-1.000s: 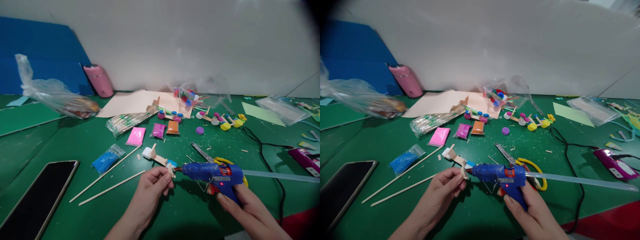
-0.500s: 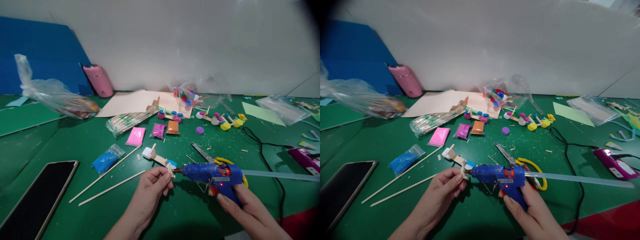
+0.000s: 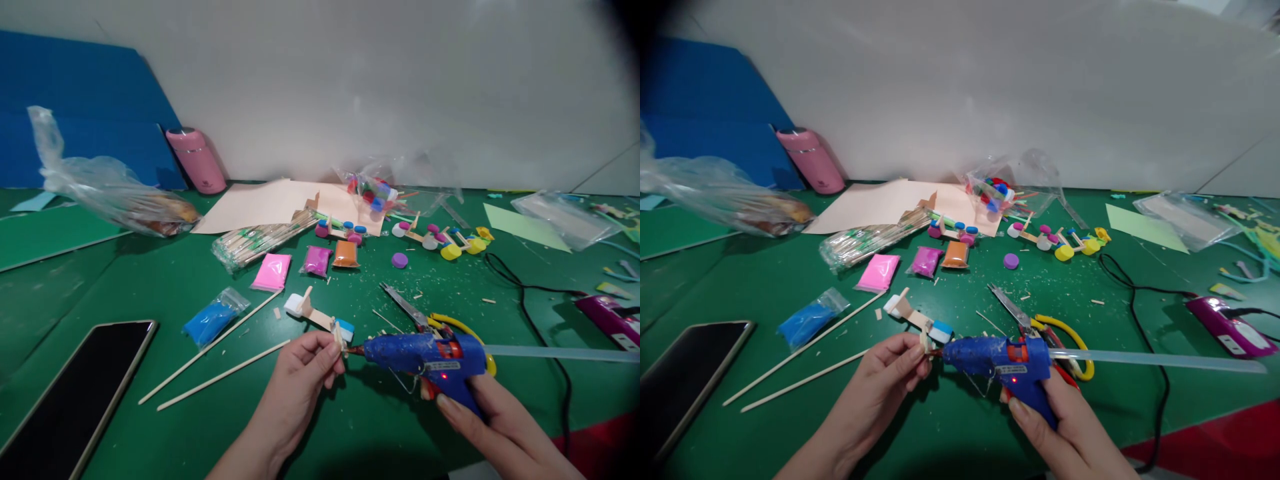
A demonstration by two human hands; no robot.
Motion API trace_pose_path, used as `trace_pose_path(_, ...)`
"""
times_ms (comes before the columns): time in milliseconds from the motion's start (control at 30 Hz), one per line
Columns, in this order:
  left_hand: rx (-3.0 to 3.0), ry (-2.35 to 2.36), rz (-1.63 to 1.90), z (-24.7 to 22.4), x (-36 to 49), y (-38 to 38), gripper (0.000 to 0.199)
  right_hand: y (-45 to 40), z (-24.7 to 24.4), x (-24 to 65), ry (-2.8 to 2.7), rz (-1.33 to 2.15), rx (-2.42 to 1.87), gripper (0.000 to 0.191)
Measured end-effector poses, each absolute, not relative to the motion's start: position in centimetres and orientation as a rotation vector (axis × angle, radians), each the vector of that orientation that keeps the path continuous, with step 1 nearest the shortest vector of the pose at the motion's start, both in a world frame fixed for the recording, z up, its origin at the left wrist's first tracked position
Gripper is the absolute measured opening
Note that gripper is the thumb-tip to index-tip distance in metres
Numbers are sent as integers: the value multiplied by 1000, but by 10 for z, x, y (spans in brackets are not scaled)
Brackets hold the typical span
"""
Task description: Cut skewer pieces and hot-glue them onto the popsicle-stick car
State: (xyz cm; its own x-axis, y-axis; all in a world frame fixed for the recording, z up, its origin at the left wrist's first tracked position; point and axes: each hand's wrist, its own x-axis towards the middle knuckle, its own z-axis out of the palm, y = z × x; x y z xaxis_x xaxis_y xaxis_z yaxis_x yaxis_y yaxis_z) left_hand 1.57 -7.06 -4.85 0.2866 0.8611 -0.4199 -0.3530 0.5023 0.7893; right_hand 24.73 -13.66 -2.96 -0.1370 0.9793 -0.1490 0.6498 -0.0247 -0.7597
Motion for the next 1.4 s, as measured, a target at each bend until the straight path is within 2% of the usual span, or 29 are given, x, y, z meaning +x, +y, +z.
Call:
trace_pose_path(167,618,964,884,-49,16,-71,16,-136,-29,247,-1828,971,-1724,26)
trace_pose_path(300,629,962,876,-48,16,-71,15,-131,-26,243,-1799,967,-1737,37)
trace_pose_path(600,654,943,856,-48,16,-71,16,-124,-23,237,-1701,965,-1710,21)
trace_pose_path(767,624,938,870,-49,16,-72,15,-112,-33,237,-1431,972,-1783,31)
trace_pose_path(833,617,918,876,-49,15,-72,14,-106,-43,240,-1397,876,-1899,36)
trace_pose_path(1033,589,873,884,-48,15,-72,13,-90,-61,251,-1757,225,-1983,32)
trace_pose_path(1167,584,837,890,-47,16,-73,13,-95,-48,234,-1618,54,-1962,37)
trace_pose_path(1233,602,820,881,-46,16,-74,13,-103,-42,213,-1555,269,-1808,24)
trace_pose_path(1267,615,814,878,-46,16,-75,12,-106,-40,201,-1544,552,-1741,19)
trace_pose_path(1400,654,799,870,-46,14,-75,12,-110,-45,159,-1206,1380,-1499,28)
